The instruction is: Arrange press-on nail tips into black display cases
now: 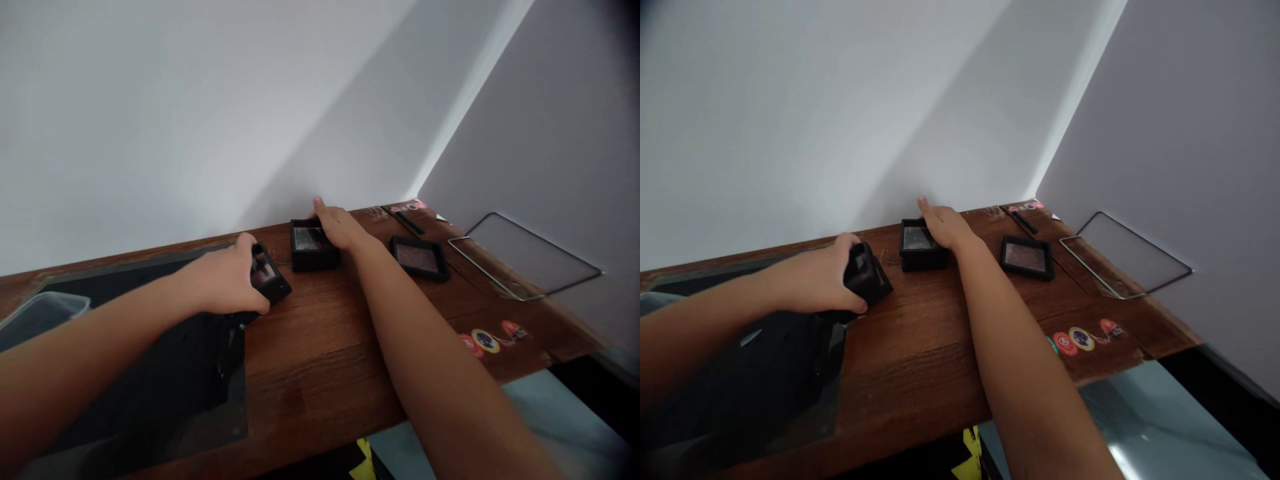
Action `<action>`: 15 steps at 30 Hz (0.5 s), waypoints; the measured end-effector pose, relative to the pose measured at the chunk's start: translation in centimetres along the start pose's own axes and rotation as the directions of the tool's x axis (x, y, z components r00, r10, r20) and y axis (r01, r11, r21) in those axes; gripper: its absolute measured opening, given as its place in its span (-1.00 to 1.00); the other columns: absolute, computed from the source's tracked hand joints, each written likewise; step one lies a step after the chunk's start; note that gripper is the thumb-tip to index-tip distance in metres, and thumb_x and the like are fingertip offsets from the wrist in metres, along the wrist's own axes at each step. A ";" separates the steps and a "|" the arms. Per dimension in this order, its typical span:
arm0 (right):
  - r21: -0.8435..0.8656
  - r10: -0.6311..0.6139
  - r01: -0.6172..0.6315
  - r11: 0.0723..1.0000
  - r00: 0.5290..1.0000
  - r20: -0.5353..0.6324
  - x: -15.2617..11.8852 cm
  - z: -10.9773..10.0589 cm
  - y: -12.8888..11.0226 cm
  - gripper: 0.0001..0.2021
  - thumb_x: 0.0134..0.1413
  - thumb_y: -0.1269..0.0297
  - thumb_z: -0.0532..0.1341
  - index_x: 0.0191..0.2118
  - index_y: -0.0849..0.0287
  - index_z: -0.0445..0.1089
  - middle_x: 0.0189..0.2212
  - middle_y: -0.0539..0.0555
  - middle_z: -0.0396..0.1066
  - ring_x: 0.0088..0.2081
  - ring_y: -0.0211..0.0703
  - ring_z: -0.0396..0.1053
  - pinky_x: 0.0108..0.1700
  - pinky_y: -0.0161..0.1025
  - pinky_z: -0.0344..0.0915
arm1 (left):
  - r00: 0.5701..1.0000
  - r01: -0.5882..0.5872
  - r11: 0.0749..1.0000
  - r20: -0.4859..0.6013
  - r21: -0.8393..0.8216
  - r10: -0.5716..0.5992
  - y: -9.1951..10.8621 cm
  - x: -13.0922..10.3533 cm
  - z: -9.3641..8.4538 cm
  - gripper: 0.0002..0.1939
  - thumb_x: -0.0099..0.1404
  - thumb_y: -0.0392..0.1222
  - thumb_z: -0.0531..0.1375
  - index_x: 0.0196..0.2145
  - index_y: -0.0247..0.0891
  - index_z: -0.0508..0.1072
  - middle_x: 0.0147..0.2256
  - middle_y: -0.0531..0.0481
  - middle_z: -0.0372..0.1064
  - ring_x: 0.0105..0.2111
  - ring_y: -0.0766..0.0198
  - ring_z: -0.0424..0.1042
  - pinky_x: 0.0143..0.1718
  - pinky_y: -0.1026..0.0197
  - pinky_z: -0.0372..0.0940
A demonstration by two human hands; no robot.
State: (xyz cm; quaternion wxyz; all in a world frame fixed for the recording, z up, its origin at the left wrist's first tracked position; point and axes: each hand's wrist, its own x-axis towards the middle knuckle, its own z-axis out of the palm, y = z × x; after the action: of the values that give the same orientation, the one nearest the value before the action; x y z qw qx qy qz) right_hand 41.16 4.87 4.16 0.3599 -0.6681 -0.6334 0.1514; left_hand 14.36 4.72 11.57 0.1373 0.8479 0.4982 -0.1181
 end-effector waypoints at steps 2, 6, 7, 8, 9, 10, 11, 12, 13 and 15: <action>0.026 -0.011 0.011 1.000 1.000 -0.008 0.0 -0.1 0.1 0.02 0.31 -0.52 -0.37 -0.17 0.15 0.64 -0.04 0.26 0.66 0.06 0.15 0.56 0.22 0.01 0.36 | 0.997 -0.066 0.998 0.028 0.003 0.066 2.0 0.0 1.0 0.26 -0.20 0.27 0.46 0.38 -0.18 0.10 -0.07 -0.30 0.56 -0.13 -0.27 0.58 -0.20 -0.11 0.42; 0.053 -0.028 0.029 0.998 0.999 -0.032 0.2 -0.3 0.2 -0.01 0.37 -0.45 -0.36 -0.11 0.18 0.64 -0.01 0.27 0.65 0.07 0.11 0.55 0.24 -0.03 0.33 | 0.982 -0.188 0.981 0.003 0.058 0.188 5.4 0.3 2.5 0.14 -0.17 0.15 0.46 0.33 -0.21 0.19 0.11 -0.42 0.47 0.04 -0.38 0.51 0.00 -0.22 0.39; 0.053 -0.030 0.032 0.998 0.999 -0.037 0.2 -0.3 0.2 -0.03 0.39 -0.43 -0.35 -0.10 0.18 0.63 0.00 0.27 0.64 0.08 0.11 0.54 0.24 -0.03 0.32 | 0.977 -0.210 0.975 -0.007 0.077 0.211 6.2 0.3 2.8 0.13 -0.17 0.11 0.47 0.32 -0.22 0.20 0.13 -0.45 0.45 0.08 -0.41 0.49 0.06 -0.26 0.36; 0.050 -0.033 0.035 0.998 0.999 -0.038 0.3 -0.4 0.2 -0.06 0.41 -0.42 -0.32 -0.09 0.18 0.63 0.00 0.26 0.64 0.08 0.11 0.53 0.24 -0.03 0.32 | 0.971 -0.235 0.968 -0.016 0.094 0.237 6.8 0.3 3.1 0.11 -0.16 0.08 0.46 0.32 -0.23 0.20 0.15 -0.47 0.44 0.11 -0.42 0.47 0.11 -0.29 0.33; 0.045 -0.036 0.038 0.998 0.999 -0.032 0.3 -0.4 0.2 -0.11 0.41 -0.41 -0.27 -0.10 0.18 0.62 -0.01 0.25 0.64 0.07 0.11 0.53 0.22 -0.03 0.32 | 0.964 -0.261 0.959 -0.024 0.108 0.265 7.4 0.2 3.3 0.09 -0.13 0.06 0.45 0.33 -0.25 0.20 0.15 -0.48 0.43 0.13 -0.43 0.46 0.15 -0.31 0.31; 0.038 -0.040 0.040 0.998 0.999 -0.017 0.2 -0.5 0.2 -0.17 0.41 -0.40 -0.19 -0.11 0.17 0.62 -0.02 0.23 0.64 0.06 0.11 0.53 0.20 -0.03 0.32 | 0.955 -0.289 0.950 -0.032 0.117 0.294 7.8 0.1 3.4 0.07 -0.10 0.05 0.44 0.33 -0.27 0.20 0.16 -0.47 0.43 0.13 -0.42 0.45 0.17 -0.32 0.30; 0.031 -0.042 0.041 0.999 0.999 0.005 0.2 -0.5 0.1 -0.25 0.37 -0.40 -0.06 -0.13 0.16 0.62 -0.03 0.21 0.64 0.05 0.10 0.53 0.17 -0.04 0.33 | 0.945 -0.316 0.941 -0.042 0.122 0.323 8.2 0.1 3.5 0.04 -0.06 0.04 0.42 0.33 -0.30 0.19 0.16 -0.46 0.43 0.14 -0.40 0.46 0.17 -0.31 0.30; 0.023 -0.041 0.040 0.999 0.999 0.031 0.1 -0.6 0.1 -0.34 0.30 -0.38 0.10 -0.13 0.15 0.62 -0.03 0.19 0.64 0.03 0.10 0.52 0.13 -0.05 0.34 | 0.936 -0.340 0.932 -0.054 0.123 0.349 8.4 0.0 3.5 0.03 -0.02 0.05 0.40 0.34 -0.34 0.17 0.17 -0.46 0.43 0.14 -0.37 0.46 0.17 -0.29 0.31; 0.014 -0.039 0.038 0.999 0.998 0.058 0.1 -0.7 0.1 -0.42 0.19 -0.34 0.24 -0.14 0.14 0.61 -0.04 0.17 0.64 0.01 0.10 0.52 0.09 -0.07 0.35 | 0.927 -0.359 0.926 -0.067 0.120 0.368 8.5 -0.1 3.5 0.03 0.02 0.06 0.38 0.35 -0.38 0.14 0.18 -0.46 0.42 0.15 -0.35 0.46 0.16 -0.27 0.33; 0.003 -0.033 0.032 0.999 0.994 0.103 -0.1 -0.8 0.1 -0.48 0.01 -0.22 0.43 -0.13 0.14 0.61 -0.06 0.15 0.64 -0.03 0.08 0.52 0.03 -0.10 0.35 | 0.918 -0.376 0.920 -0.088 0.110 0.386 8.4 -0.1 3.4 0.07 0.07 0.11 0.38 0.38 -0.44 0.08 0.19 -0.46 0.41 0.15 -0.34 0.46 0.14 -0.23 0.36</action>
State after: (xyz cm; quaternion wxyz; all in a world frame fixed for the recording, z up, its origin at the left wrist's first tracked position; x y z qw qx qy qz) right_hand 41.71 4.57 4.64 0.3297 -0.6489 -0.6617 0.1800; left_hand 21.47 -0.45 9.36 0.0917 0.9391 0.3245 -0.0655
